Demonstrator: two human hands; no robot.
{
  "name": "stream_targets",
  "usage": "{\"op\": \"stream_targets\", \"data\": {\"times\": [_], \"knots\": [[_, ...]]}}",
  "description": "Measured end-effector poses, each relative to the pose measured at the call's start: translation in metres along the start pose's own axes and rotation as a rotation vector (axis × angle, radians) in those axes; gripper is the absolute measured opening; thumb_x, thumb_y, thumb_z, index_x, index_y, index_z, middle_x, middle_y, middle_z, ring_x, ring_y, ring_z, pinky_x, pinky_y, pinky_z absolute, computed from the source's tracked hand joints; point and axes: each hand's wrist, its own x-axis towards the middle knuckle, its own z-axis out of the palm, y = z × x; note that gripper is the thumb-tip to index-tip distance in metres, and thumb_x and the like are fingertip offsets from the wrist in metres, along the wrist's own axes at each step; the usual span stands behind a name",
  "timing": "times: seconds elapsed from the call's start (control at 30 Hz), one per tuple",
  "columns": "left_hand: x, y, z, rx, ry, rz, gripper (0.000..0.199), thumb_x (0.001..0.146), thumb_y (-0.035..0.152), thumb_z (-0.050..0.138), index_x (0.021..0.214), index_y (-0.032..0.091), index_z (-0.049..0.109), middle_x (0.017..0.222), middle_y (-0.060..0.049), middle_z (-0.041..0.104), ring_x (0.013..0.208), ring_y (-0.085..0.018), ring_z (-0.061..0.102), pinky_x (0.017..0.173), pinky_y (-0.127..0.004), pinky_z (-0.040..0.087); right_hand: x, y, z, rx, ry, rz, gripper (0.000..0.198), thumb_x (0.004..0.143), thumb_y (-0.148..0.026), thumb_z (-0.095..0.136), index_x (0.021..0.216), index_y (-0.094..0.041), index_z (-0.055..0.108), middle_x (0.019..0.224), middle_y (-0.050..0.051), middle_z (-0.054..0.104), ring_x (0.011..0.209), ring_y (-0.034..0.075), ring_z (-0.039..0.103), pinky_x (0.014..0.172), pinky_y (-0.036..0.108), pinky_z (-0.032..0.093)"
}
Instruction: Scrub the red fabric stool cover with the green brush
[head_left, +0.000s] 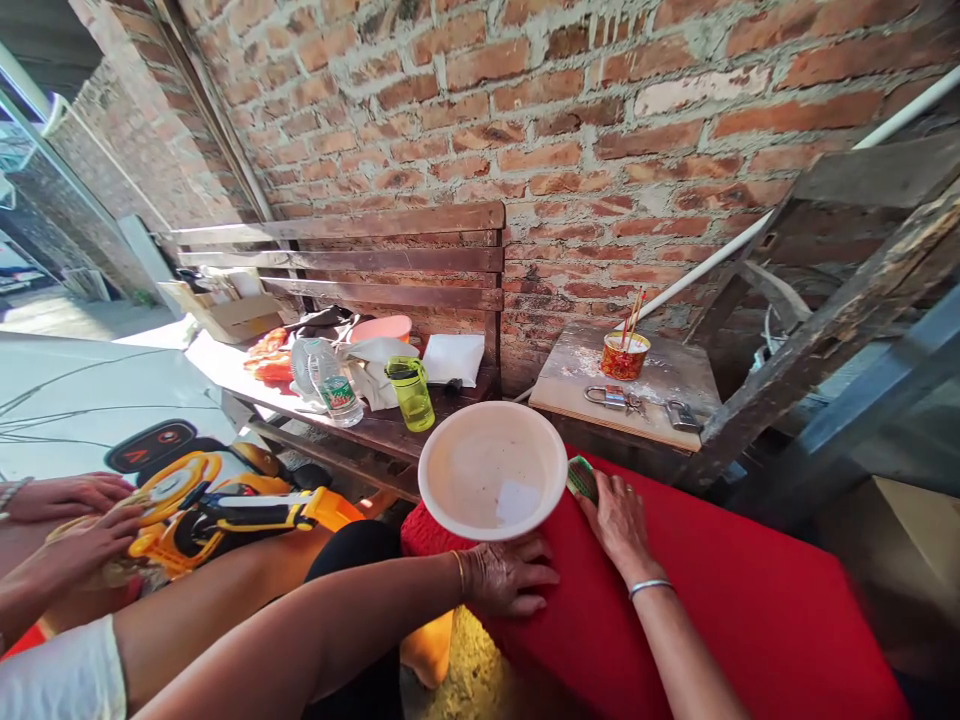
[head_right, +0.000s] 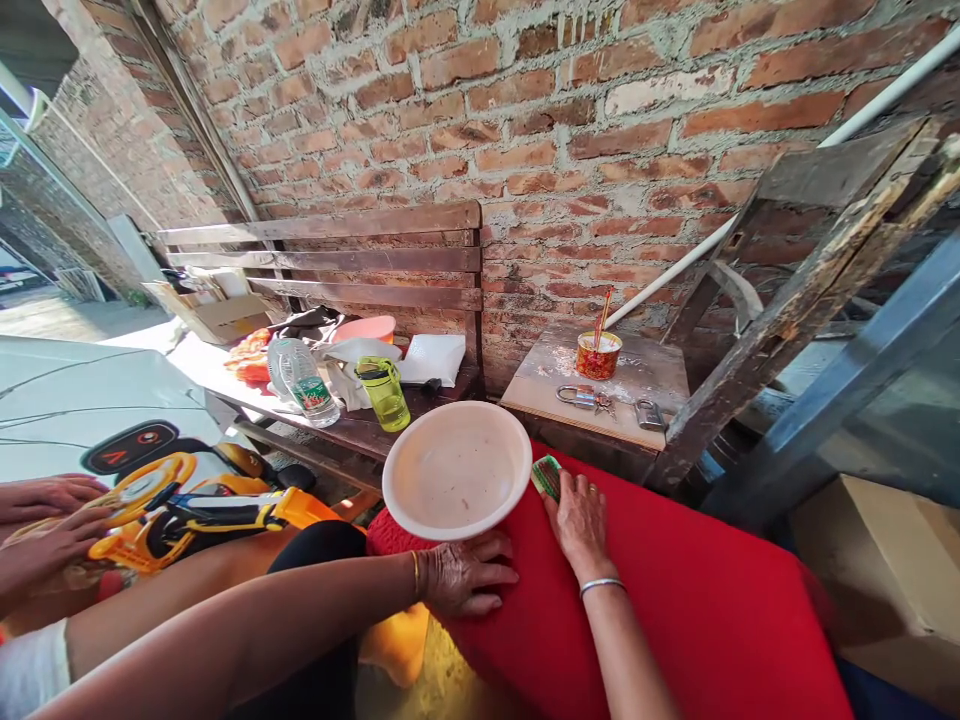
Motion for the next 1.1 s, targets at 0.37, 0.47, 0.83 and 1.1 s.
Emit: {"op": "stream_targets", "data": {"times": [0.37,0.47,0.83,1.1], "knots": [[-0.002,0.002,-0.002,-0.017,0.003,-0.009,0.038,0.097,0.046,0.062,0.125,0.020,0.063,0.125,-0.015,0.063,0.115,-0.029,0.061,0.103,-0.044,0.054,0.031,-0.035,-0.001,0.110,-0.040,0.102,0.043,0.103,-0.034,0.047,0.140,-0.015,0.056,0.125,0.019,0.064,0.116,0.031,0.061,0.095,0.040,0.043],[-0.002,0.004,-0.005,-0.042,-0.007,-0.026,0.035,0.098,0.042,0.061,0.126,0.021,0.062,0.127,-0.015,0.062,0.119,-0.029,0.060,0.105,-0.045,0.053,0.040,-0.043,-0.001,0.107,-0.030,0.129,0.041,0.102,-0.033,0.048,0.138,-0.016,0.057,0.121,0.019,0.065,0.114,0.030,0.062,0.094,0.039,0.043],[-0.001,0.007,-0.007,-0.102,0.030,-0.044,0.033,0.097,0.038,0.062,0.126,0.022,0.063,0.126,-0.014,0.063,0.118,-0.028,0.060,0.106,-0.044,0.052,0.002,0.077,-0.017,-0.001,0.009,0.477,0.052,0.101,-0.046,0.047,0.135,-0.008,0.057,0.111,0.023,0.066,0.104,0.034,0.065,0.088,0.043,0.047],[0.002,0.007,-0.010,-0.079,0.073,-0.014,0.031,0.096,0.037,0.062,0.121,0.020,0.064,0.122,-0.012,0.062,0.115,-0.027,0.061,0.106,-0.041,0.051,-0.076,0.223,-0.026,0.040,0.060,0.842,0.074,0.097,-0.061,0.036,0.135,-0.003,0.060,0.114,0.037,0.062,0.107,0.047,0.063,0.080,0.054,0.047]]}}
